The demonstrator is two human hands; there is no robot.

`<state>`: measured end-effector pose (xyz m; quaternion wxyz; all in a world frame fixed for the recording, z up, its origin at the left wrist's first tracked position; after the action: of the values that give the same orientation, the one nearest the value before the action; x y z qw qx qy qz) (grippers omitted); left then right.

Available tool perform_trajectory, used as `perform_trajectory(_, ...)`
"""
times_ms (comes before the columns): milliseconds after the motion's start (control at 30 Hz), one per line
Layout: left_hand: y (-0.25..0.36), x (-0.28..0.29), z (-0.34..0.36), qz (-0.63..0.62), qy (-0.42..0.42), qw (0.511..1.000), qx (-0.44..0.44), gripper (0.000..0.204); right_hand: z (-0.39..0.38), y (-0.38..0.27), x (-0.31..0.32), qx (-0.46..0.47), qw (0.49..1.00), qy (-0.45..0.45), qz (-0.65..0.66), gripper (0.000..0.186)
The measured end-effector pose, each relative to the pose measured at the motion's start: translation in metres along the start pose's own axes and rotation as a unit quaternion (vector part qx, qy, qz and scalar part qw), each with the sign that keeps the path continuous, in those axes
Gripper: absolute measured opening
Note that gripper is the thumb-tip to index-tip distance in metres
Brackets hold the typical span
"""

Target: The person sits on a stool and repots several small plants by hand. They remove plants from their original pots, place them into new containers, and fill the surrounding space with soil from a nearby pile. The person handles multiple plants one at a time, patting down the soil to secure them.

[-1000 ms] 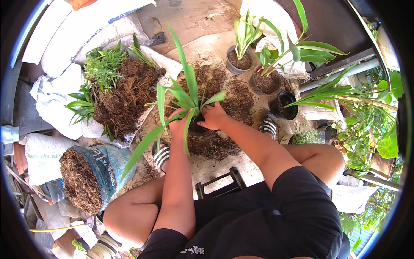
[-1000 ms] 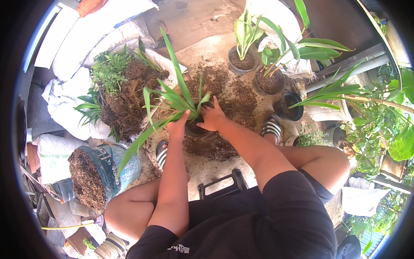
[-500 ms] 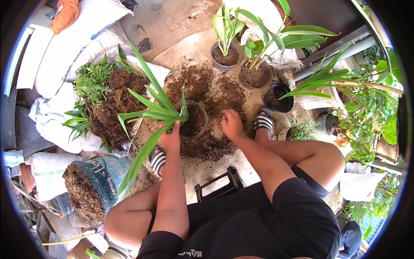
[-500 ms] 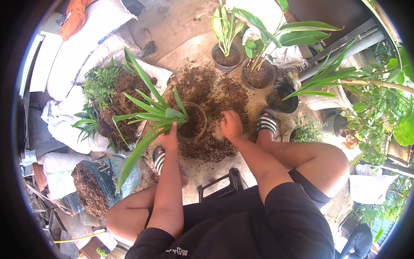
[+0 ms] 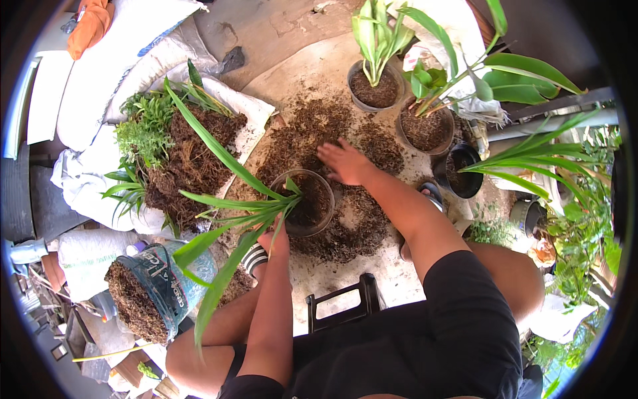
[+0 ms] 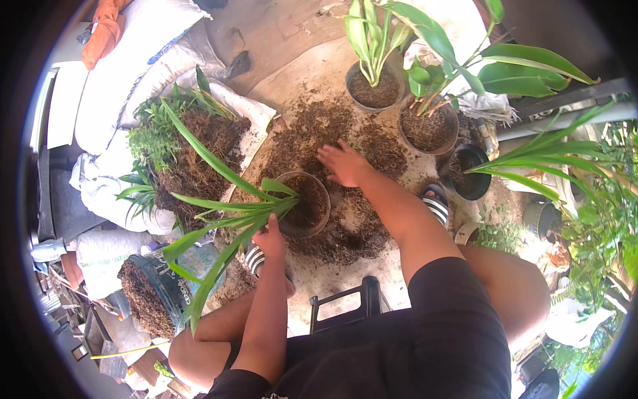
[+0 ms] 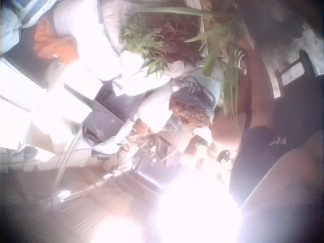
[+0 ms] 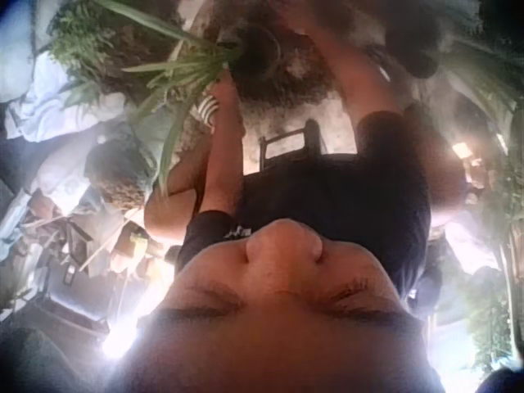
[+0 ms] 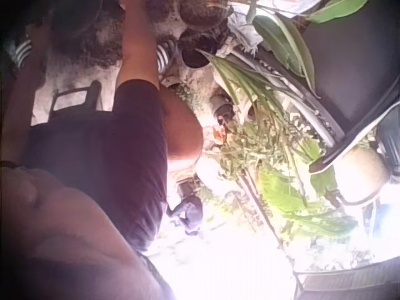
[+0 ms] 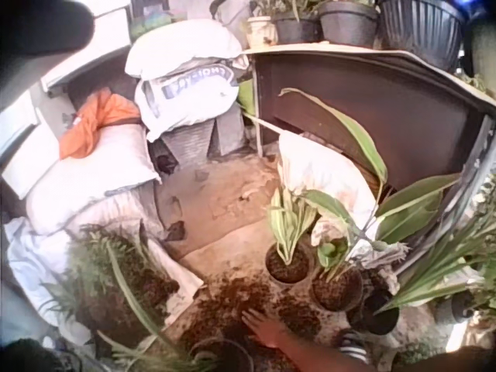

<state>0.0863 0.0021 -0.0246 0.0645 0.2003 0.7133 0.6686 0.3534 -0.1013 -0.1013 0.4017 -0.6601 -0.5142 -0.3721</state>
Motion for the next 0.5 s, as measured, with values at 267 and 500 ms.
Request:
perform_trajectory(267, -0.01, -0.001, -0.003, -0.004, -0.016, 1.0, 0.012, 0.029, 0.009, 0.017, -0.01, -0.093, 0.993, 0.007, 0.07, 0.071)
perform_trajectory(500, -0.025, 0.007, -0.004, 0.077, -0.009, 0.996, -0.033, 0.032, 0.036, -0.02, 0.005, 0.068, 0.992, 0.061, 0.087, 0.066)
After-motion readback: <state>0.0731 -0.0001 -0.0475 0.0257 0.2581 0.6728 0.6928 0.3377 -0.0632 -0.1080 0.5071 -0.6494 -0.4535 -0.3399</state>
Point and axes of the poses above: each hand's wrist, its own z-axis towards the middle knuckle, its own x-axis out of the back of the hand, y = z × x, the point moved 10 cm from there along z, towards the middle knuckle, and after that the axes turned 3 degrees about -y, right-handed, at the moved point
